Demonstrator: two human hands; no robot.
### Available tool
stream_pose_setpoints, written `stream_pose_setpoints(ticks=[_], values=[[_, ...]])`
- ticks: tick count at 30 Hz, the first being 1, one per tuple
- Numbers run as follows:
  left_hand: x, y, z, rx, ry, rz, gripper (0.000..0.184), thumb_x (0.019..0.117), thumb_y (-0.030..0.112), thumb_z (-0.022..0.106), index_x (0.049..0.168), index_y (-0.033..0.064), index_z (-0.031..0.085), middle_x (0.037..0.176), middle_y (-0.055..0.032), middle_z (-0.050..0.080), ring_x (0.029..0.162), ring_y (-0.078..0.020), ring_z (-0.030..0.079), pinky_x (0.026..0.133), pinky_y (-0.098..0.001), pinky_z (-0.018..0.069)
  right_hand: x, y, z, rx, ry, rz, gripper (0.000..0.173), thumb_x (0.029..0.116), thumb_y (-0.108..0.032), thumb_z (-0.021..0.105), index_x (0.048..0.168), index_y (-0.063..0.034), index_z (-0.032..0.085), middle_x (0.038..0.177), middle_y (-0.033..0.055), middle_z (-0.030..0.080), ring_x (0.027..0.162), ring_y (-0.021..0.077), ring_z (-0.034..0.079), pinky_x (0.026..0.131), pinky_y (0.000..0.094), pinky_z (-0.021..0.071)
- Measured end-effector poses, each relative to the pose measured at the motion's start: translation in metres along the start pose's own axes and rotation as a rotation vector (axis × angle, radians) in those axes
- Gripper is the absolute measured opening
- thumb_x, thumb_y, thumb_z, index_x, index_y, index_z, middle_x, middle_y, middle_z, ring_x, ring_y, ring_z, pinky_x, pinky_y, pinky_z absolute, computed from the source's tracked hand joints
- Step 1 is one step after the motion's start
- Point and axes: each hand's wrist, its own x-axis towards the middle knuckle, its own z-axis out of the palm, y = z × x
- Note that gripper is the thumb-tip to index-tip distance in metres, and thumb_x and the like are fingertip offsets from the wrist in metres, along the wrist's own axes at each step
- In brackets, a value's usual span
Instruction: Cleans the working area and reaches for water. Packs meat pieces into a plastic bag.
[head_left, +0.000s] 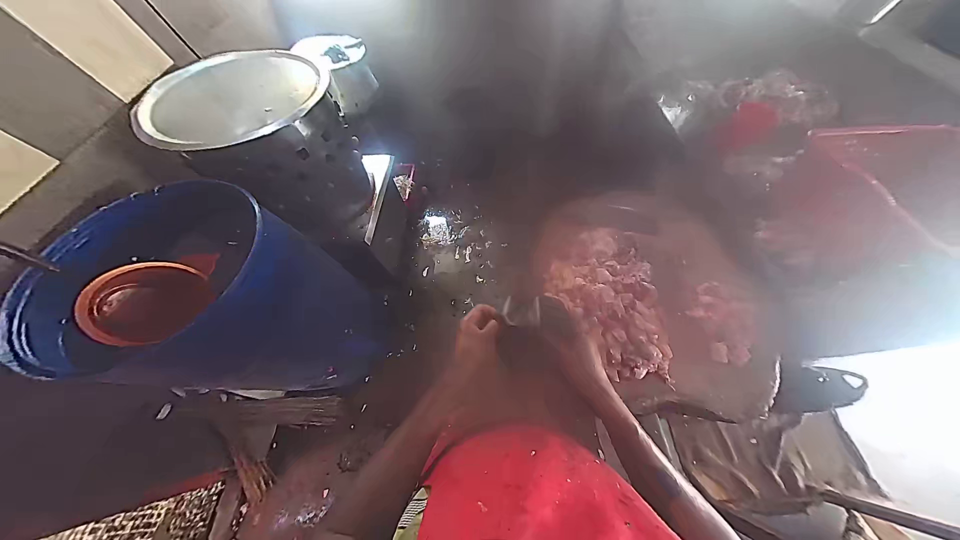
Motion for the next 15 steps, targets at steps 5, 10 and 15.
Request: stream_pose_setpoints(ticks=[5,10,15], values=[[0.024,0.007,-0.035,-0.089,-0.032,0.189,0.014,0.0952,0.005,0.05,0.094,0.0056,0.063,0.088,0.0034,0.063,0.08,-0.003,0.059,0.072,-0.0224,0.0498,-0.013,0.019,-0.012,-0.18,-0.291,-0.208,0.04,0.0962,-0.044,0.069,0.11,-0.0065,0.075,0.105,0.011,0.075,0.102,0.024,0.071,0.096,0.051,0.054],[0.03,0.01,-0.041,-0.274,-0.307,0.363,0.013,0.0991,0.018,0.057,0.089,0.018,0.065,0.096,0.0098,0.067,0.094,-0.0017,0.063,0.085,-0.0229,0.0534,0.005,0.038,0.011,0.05,-0.331,0.116,0.043,0.1112,-0.031,0.042,0.127,0.0028,0.063,0.11,0.0189,0.069,0.097,0.0257,0.069,0.092,0.0463,0.055],[0.026,-0.024,-0.033,-0.181,-0.472,0.295,0.013,0.0979,0.021,0.059,0.089,0.0133,0.065,0.101,0.006,0.067,0.1,-0.0049,0.063,0.09,-0.0274,0.0541,-0.005,0.004,0.038,0.498,-0.392,0.172,0.045,0.1122,-0.028,0.032,0.129,0.0052,0.058,0.123,0.0141,0.063,0.111,0.0113,0.059,0.099,0.0326,0.0488]])
